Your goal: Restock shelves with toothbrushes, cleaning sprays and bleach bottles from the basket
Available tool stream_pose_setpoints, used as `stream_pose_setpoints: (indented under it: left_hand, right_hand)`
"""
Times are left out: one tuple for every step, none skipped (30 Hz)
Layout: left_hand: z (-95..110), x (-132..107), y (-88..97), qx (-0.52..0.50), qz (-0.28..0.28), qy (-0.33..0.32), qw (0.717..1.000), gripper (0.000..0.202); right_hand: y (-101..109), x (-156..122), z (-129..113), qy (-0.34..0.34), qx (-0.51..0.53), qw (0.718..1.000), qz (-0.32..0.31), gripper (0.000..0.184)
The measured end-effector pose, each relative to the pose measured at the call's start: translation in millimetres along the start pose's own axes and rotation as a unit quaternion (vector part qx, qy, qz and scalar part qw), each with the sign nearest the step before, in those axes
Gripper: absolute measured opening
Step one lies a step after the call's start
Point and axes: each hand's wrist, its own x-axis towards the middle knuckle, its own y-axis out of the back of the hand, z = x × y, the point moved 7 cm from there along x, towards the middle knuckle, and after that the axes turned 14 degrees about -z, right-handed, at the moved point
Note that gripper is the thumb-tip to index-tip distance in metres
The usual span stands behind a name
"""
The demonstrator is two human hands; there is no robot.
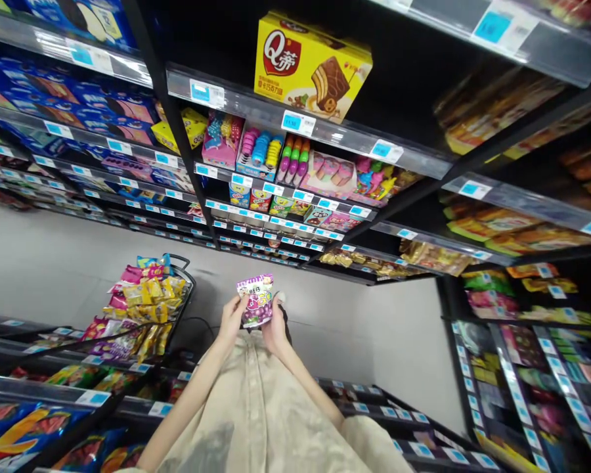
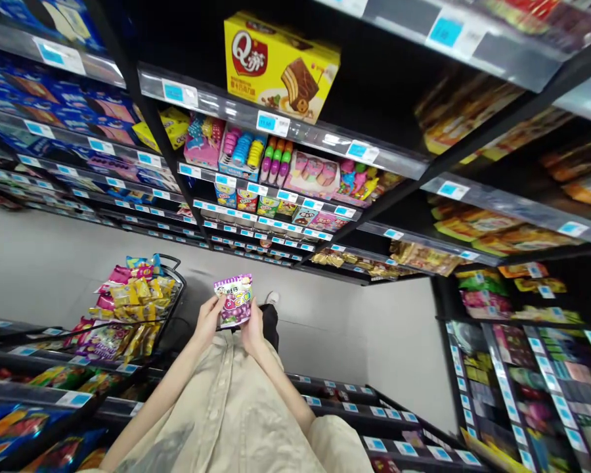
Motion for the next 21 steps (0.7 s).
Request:
stream_pose_setpoints:
  left_hand:
    - [-0.9, -2.4, 3.0, -0.008, 0.004, -0.003, 1.0, 0.065]
    - [-1.8, -4.8, 5.8, -0.017, 0.009, -0.006, 1.0, 0.067]
    - [-2.5, -7.2, 8.3, -0.028, 0.016, -0.008, 0.999, 0.069]
    - [-3.2, -9.5, 10.4, -0.038, 0.024, -0.009, 0.999, 0.07]
    - [-3.5, -11.5, 12.1, -0.049, 0.034, -0.01, 0.998, 0.07]
    - [-3.5, -13.3, 13.4, -0.057, 0.045, -0.01, 0.997, 0.069]
    - [-3.0, -14.7, 14.3, -0.064, 0.055, -0.012, 0.996, 0.067]
    - [-2.2, -15.7, 14.6, -0.069, 0.064, -0.015, 0.995, 0.065]
    - [-1.1, -16.3, 14.5, -0.071, 0.072, -0.019, 0.995, 0.063]
    - [0.1, -16.4, 14.1, -0.071, 0.079, -0.023, 0.994, 0.062]
    - [1.2, -16.0, 13.6, -0.068, 0.083, -0.028, 0.994, 0.06]
    - [1.9, -15.3, 12.9, -0.064, 0.087, -0.033, 0.994, 0.058]
    - [2.1, -14.2, 12.3, -0.059, 0.088, -0.036, 0.994, 0.057]
    - [2.0, -12.9, 11.7, -0.053, 0.088, -0.04, 0.994, 0.057]
    - [1.5, -11.3, 11.3, -0.047, 0.086, -0.042, 0.994, 0.057]
    - [0.7, -9.8, 11.2, -0.041, 0.083, -0.044, 0.995, 0.057]
    - [0.0, -8.6, 11.3, -0.037, 0.08, -0.046, 0.995, 0.059]
    - [-0.4, -7.7, 11.7, -0.032, 0.078, -0.049, 0.995, 0.062]
    - [-0.3, -7.6, 12.3, -0.028, 0.077, -0.055, 0.995, 0.064]
    - [0.5, -8.1, 12.8, -0.022, 0.077, -0.063, 0.995, 0.066]
    - [1.7, -9.2, 12.4, -0.016, 0.074, -0.072, 0.995, 0.066]
  right_hand:
    - [-0.8, -1.6, 3.5, -0.004, -0.003, 1.0, 0.001, 0.06]
    - [-1.8, -3.2, 6.8, -0.009, -0.006, 1.0, -0.001, 0.06]
    - [-3.2, -4.9, 9.6, -0.013, -0.011, 1.0, -0.008, 0.06]
    - [-4.7, -6.7, 11.8, -0.018, -0.018, 1.0, -0.018, 0.059]
    - [-6.0, -8.7, 13.1, -0.022, -0.027, 0.999, -0.03, 0.059]
    - [-7.1, -10.7, 13.4, -0.024, -0.038, 0.998, -0.044, 0.06]
    - [-8.1, -12.6, 12.4, -0.025, -0.048, 0.997, -0.061, 0.061]
    - [-9.3, -14.4, 10.2, -0.022, -0.059, 0.995, -0.08, 0.062]
    - [-10.6, -15.8, 7.3, -0.019, -0.067, 0.993, -0.1, 0.06]
    - [-12.0, -17.1, 3.8, -0.014, -0.075, 0.99, -0.119, 0.057]
    - [-13.2, -18.1, 0.2, -0.009, -0.08, 0.988, -0.134, 0.053]
    - [-13.9, -18.9, -3.1, -0.004, -0.084, 0.986, -0.143, 0.049]
    - [-13.8, -19.5, -5.5, -0.002, -0.085, 0.986, -0.145, 0.047]
    - [-12.9, -19.9, -7.1, -0.002, -0.085, 0.987, -0.139, 0.045]
    - [-11.5, -20.3, -8.0, -0.002, -0.084, 0.988, -0.13, 0.045]
    - [-10.0, -20.8, -8.3, 0.0, -0.083, 0.989, -0.12, 0.045]
    - [-8.4, -21.4, -8.4, 0.004, -0.082, 0.99, -0.112, 0.044]
    - [-6.8, -22.0, -8.5, 0.009, -0.083, 0.991, -0.106, 0.044]
    - [-4.8, -22.7, -9.0, 0.017, -0.087, 0.991, -0.099, 0.044]
    - [-2.3, -23.5, -10.2, 0.027, -0.096, 0.991, -0.09, 0.045]
    - [0.6, -24.5, -12.3, 0.038, -0.111, 0.99, -0.078, 0.046]
